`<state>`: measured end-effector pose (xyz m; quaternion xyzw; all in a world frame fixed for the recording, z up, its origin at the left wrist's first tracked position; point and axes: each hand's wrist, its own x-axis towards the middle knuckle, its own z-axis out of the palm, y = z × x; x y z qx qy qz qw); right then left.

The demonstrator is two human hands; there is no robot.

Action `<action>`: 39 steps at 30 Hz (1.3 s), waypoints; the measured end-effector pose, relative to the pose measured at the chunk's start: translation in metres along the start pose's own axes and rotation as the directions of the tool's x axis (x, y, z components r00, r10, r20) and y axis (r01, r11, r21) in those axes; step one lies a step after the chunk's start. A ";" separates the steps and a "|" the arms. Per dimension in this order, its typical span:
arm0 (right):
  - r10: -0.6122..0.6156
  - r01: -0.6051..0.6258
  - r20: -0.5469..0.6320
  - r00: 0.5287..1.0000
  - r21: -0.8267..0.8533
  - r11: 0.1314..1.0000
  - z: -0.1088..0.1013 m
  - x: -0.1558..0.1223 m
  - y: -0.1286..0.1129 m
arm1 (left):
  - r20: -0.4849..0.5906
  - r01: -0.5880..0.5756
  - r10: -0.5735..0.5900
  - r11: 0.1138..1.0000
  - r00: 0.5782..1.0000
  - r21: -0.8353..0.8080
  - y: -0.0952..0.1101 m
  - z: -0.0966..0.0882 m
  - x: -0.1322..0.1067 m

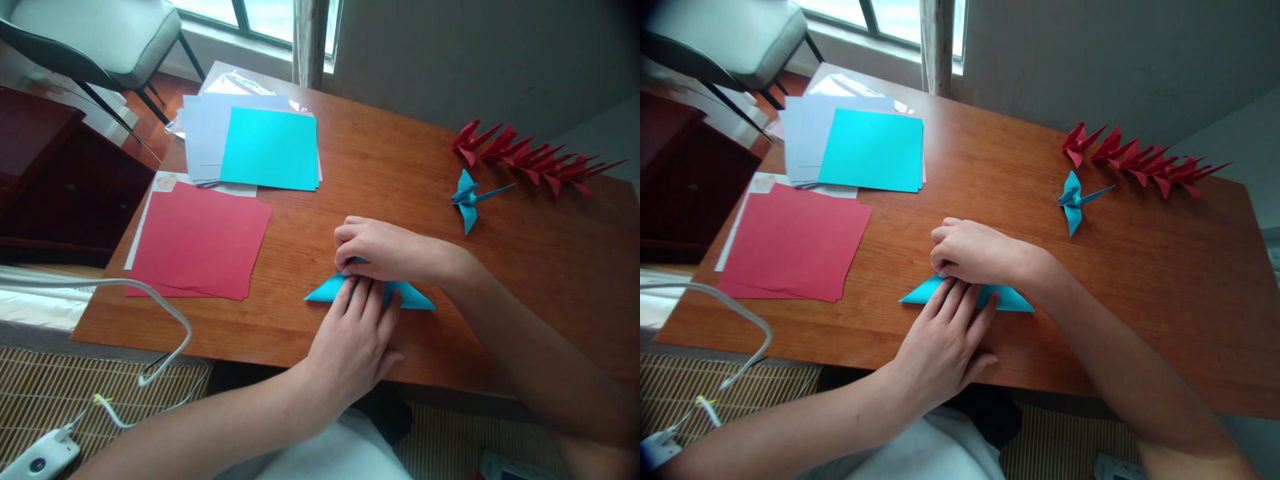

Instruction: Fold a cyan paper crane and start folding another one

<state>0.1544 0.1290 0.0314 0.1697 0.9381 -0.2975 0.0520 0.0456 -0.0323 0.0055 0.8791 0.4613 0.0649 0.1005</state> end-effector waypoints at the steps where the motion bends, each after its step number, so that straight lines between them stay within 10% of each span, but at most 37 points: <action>1: -0.001 0.001 -0.003 1.000 0.005 1.000 0.000 0.000 0.000 | 0.000 0.000 0.000 1.000 1.000 -0.001 0.000 0.001 0.000; 32: 0.059 -0.054 -0.106 0.993 0.055 0.997 0.002 -0.011 -0.001 | -0.008 -0.013 0.013 1.000 1.000 -0.008 -0.003 0.002 -0.002; 39: 0.335 -0.294 -0.531 0.778 0.163 0.942 0.014 -0.054 0.005 | -0.026 -0.024 0.023 1.000 0.999 -0.021 -0.004 0.004 -0.003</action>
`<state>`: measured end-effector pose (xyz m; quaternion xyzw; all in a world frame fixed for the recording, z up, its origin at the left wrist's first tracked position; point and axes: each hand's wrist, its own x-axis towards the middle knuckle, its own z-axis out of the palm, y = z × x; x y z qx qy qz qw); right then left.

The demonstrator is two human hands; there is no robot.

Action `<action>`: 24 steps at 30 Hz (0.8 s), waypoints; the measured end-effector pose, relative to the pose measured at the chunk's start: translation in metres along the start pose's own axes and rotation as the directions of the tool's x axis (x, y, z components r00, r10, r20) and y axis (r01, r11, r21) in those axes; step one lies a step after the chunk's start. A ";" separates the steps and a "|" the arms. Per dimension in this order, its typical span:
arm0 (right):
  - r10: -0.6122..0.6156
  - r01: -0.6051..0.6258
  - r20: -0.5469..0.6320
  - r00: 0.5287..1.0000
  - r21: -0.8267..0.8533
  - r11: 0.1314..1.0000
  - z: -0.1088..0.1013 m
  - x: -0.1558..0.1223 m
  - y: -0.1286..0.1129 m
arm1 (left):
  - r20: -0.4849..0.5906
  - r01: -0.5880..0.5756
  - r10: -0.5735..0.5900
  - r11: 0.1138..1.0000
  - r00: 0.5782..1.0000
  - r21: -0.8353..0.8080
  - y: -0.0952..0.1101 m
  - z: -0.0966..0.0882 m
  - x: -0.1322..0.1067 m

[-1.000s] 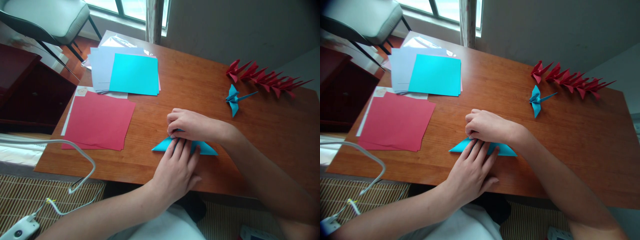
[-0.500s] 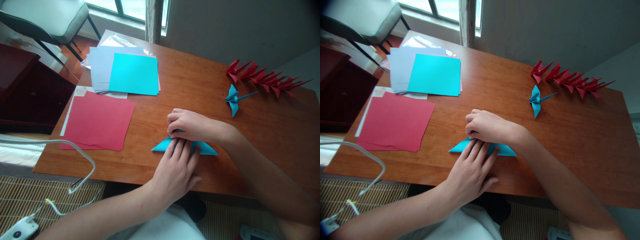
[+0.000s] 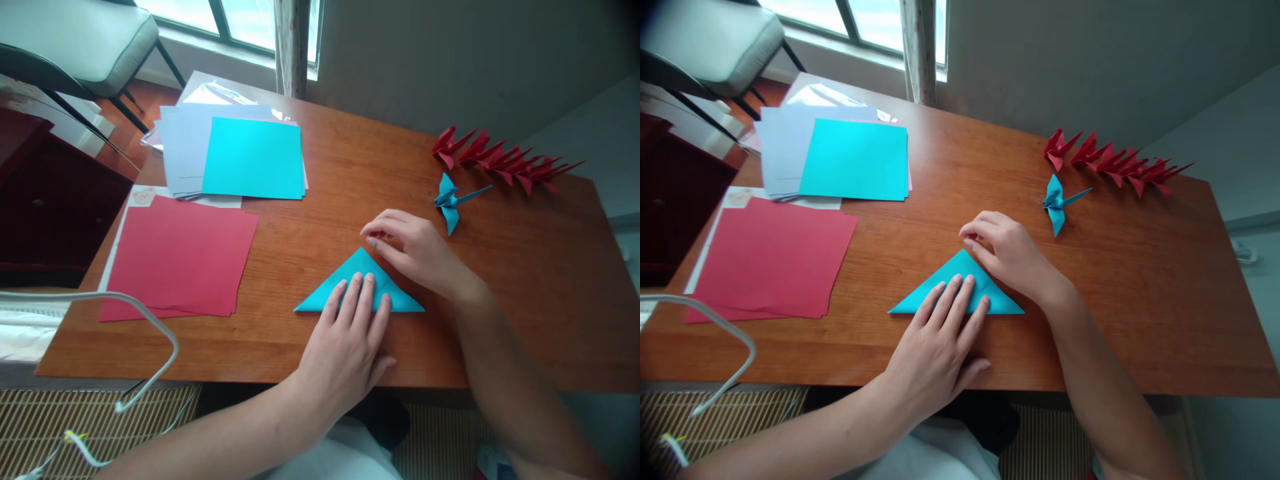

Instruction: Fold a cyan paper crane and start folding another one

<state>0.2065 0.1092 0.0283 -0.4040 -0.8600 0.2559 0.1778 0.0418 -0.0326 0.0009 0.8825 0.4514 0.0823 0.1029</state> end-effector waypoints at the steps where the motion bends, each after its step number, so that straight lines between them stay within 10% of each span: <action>1: 0.025 -0.025 -0.026 0.999 -0.007 1.000 0.001 -0.006 0.002 | -0.007 -0.001 0.001 1.000 1.000 0.004 0.000 0.001 0.000; 9: 0.044 -0.046 -0.031 0.999 -0.056 0.997 0.009 -0.022 0.004 | -0.034 -0.006 0.007 1.000 0.999 0.015 0.000 0.002 0.001; 24: -0.163 0.291 0.437 0.884 -0.244 0.925 0.022 0.021 -0.052 | 0.019 -0.006 0.006 1.000 1.000 0.000 0.002 0.003 0.002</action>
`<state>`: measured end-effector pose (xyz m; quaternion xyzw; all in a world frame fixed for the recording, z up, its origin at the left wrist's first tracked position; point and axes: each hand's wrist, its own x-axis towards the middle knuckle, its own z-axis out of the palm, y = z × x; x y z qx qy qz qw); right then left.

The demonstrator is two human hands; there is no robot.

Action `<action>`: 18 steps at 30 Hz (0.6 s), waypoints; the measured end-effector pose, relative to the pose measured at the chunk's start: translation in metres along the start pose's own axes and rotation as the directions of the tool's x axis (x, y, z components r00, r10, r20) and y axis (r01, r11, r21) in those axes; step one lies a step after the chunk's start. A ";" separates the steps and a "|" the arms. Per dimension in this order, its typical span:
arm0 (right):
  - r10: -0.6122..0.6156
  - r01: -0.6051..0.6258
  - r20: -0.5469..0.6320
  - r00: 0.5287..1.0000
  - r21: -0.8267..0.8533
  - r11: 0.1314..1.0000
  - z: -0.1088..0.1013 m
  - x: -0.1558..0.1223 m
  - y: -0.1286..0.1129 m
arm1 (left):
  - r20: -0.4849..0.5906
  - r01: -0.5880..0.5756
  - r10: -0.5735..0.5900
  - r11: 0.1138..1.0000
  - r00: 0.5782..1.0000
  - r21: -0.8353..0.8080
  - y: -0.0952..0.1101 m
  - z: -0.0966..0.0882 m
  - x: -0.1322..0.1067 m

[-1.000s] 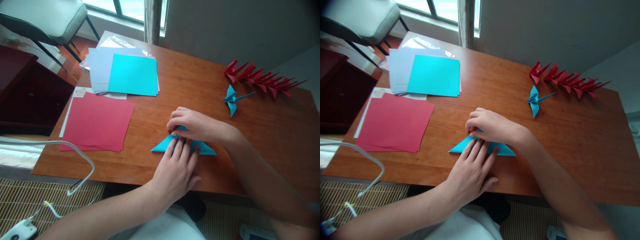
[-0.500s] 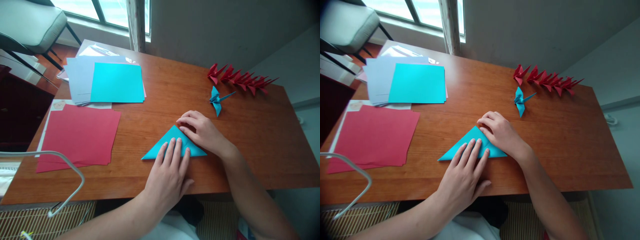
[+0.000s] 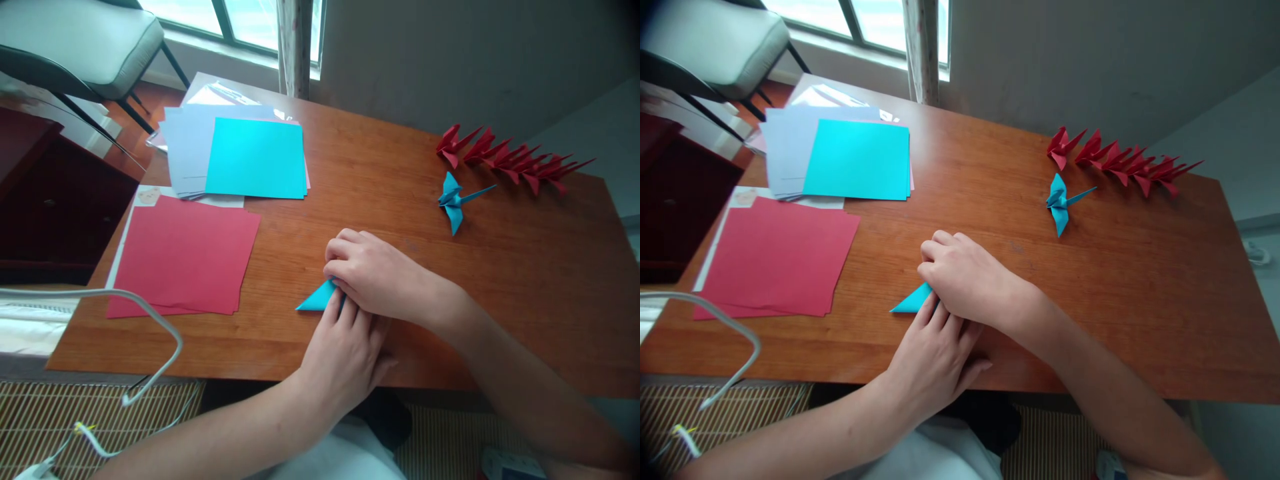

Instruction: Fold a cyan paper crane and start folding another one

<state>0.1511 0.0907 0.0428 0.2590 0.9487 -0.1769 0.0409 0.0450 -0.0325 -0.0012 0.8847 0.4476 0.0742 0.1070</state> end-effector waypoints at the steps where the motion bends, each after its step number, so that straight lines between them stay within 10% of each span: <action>1: -0.001 0.001 0.009 1.000 -0.022 1.000 -0.001 0.001 -0.001 | -0.005 -0.002 0.002 1.000 1.000 -0.004 0.000 0.000 0.000; 18: -0.060 0.036 0.157 0.986 0.151 0.988 -0.002 0.016 0.019 | -0.011 0.022 -0.022 0.999 1.000 0.028 0.002 -0.004 0.000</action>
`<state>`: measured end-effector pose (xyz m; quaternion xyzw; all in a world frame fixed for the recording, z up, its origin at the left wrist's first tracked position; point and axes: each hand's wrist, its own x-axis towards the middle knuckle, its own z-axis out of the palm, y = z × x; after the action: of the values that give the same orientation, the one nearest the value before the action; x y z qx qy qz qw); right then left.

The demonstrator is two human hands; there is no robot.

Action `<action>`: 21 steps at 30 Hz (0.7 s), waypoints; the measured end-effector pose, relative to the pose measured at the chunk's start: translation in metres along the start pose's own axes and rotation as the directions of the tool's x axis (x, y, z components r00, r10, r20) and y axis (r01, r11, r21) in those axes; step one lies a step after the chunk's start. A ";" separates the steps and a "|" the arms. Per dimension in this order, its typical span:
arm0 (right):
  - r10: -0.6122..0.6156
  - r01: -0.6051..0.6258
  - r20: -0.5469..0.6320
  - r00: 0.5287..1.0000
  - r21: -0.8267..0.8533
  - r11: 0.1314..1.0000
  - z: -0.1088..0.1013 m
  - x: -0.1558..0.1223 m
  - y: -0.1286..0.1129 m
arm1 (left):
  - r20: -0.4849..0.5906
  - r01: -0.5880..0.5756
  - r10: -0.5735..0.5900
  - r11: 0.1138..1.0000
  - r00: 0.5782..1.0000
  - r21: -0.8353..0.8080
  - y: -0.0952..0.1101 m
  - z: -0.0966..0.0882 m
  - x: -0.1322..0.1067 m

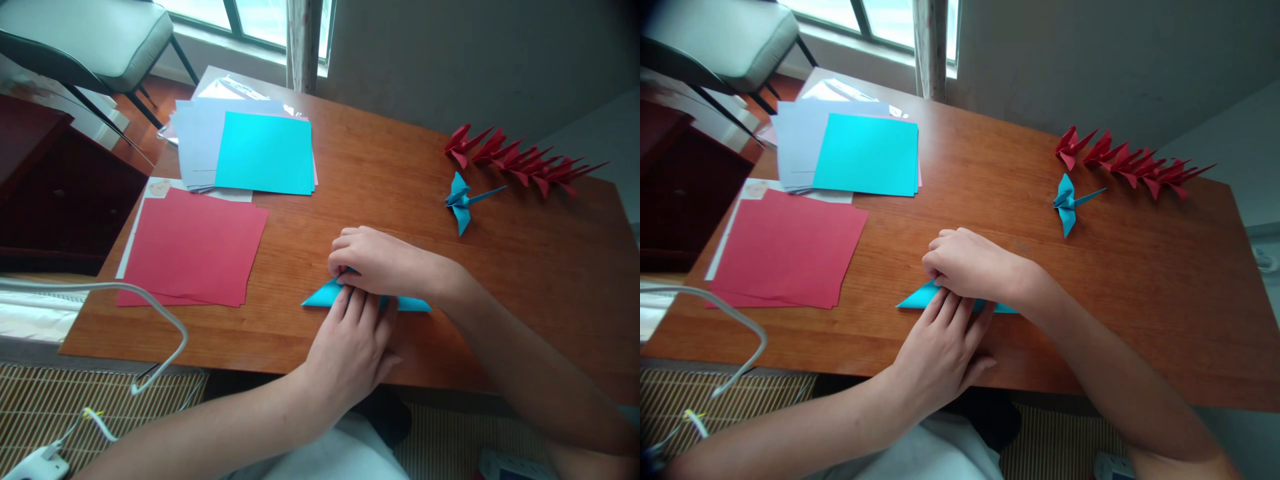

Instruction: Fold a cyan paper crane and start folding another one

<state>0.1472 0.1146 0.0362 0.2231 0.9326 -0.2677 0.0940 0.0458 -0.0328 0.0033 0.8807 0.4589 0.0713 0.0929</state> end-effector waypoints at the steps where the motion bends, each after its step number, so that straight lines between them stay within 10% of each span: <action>1: -0.012 0.012 0.004 1.000 0.006 1.000 0.000 0.001 0.002 | -0.002 -0.002 0.002 1.000 1.000 0.000 0.000 0.000 0.000; 21: -0.032 0.032 0.003 0.999 0.062 0.998 0.000 0.000 0.002 | 0.015 -0.010 0.010 0.999 1.000 -0.033 -0.004 0.002 -0.002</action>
<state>0.1485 0.1164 0.0357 0.2104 0.9272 -0.2982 0.0846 0.0422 -0.0323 0.0003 0.8819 0.4525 0.0728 0.1107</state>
